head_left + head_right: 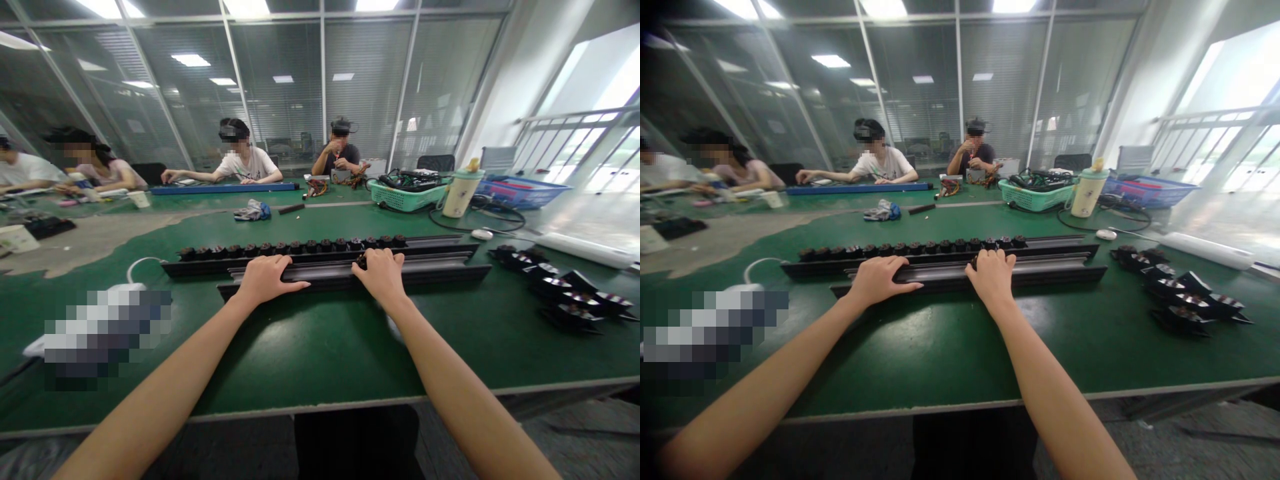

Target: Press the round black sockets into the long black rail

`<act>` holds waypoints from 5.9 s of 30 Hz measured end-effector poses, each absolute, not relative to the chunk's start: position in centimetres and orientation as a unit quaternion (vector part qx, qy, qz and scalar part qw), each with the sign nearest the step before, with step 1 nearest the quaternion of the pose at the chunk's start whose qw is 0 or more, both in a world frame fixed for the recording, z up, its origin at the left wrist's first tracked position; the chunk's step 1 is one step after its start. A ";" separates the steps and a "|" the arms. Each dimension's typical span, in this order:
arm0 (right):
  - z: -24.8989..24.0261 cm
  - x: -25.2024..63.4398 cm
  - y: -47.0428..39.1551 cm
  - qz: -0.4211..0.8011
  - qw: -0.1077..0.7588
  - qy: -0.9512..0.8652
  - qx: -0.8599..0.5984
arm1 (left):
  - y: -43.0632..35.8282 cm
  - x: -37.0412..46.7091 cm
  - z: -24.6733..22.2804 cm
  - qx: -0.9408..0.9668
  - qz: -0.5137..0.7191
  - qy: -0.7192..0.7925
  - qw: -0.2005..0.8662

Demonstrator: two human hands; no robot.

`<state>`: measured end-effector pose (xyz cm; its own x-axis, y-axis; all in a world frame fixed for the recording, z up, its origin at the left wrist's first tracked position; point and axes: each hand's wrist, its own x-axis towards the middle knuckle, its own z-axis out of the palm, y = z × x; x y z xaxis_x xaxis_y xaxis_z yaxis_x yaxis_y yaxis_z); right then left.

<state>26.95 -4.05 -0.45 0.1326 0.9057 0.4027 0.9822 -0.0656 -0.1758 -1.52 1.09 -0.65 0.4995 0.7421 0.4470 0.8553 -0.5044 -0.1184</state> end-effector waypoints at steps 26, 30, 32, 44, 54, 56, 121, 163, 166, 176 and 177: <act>-0.2 27.0 -4.2 -0.091 0.199 -0.640 -0.737 | 1.2 -1.6 -0.9 -0.851 -0.172 -0.467 0.170; -0.3 27.0 -4.1 -0.090 0.198 -0.640 -0.737 | 1.3 -1.6 -1.0 -0.850 -0.175 -0.467 0.169; -0.3 27.0 -4.1 -0.088 0.198 -0.640 -0.737 | 1.3 -1.6 -1.0 -0.850 -0.176 -0.467 0.167; -0.2 27.1 -4.1 -0.085 0.202 -0.630 -0.745 | 1.4 -1.7 -1.1 -0.852 -0.177 -0.462 0.169; -0.3 27.2 -4.0 -0.086 0.201 -0.627 -0.748 | 1.2 -1.6 -0.9 -0.851 -0.184 -0.466 0.159; -0.3 27.2 -4.0 -0.086 0.203 -0.627 -0.748 | 1.2 -1.6 -0.9 -0.851 -0.184 -0.465 0.161; -0.4 28.2 -3.6 -0.042 0.206 -0.583 -0.785 | 1.1 -1.5 -0.6 -0.852 -0.180 -0.468 0.153; -0.2 27.9 -3.6 -0.045 0.191 -0.574 -0.795 | 1.3 -1.7 -0.8 -0.852 -0.181 -0.464 0.163; -0.2 27.9 -3.6 -0.047 0.192 -0.574 -0.795 | 1.2 -1.7 -0.8 -0.852 -0.185 -0.464 0.157; -0.4 27.9 -3.5 -0.052 0.188 -0.576 -0.794 | 1.3 -1.8 -0.8 -0.854 -0.187 -0.460 0.156; -0.4 28.0 -3.5 -0.052 0.188 -0.576 -0.794 | 1.4 -1.8 -0.8 -0.854 -0.184 -0.461 0.158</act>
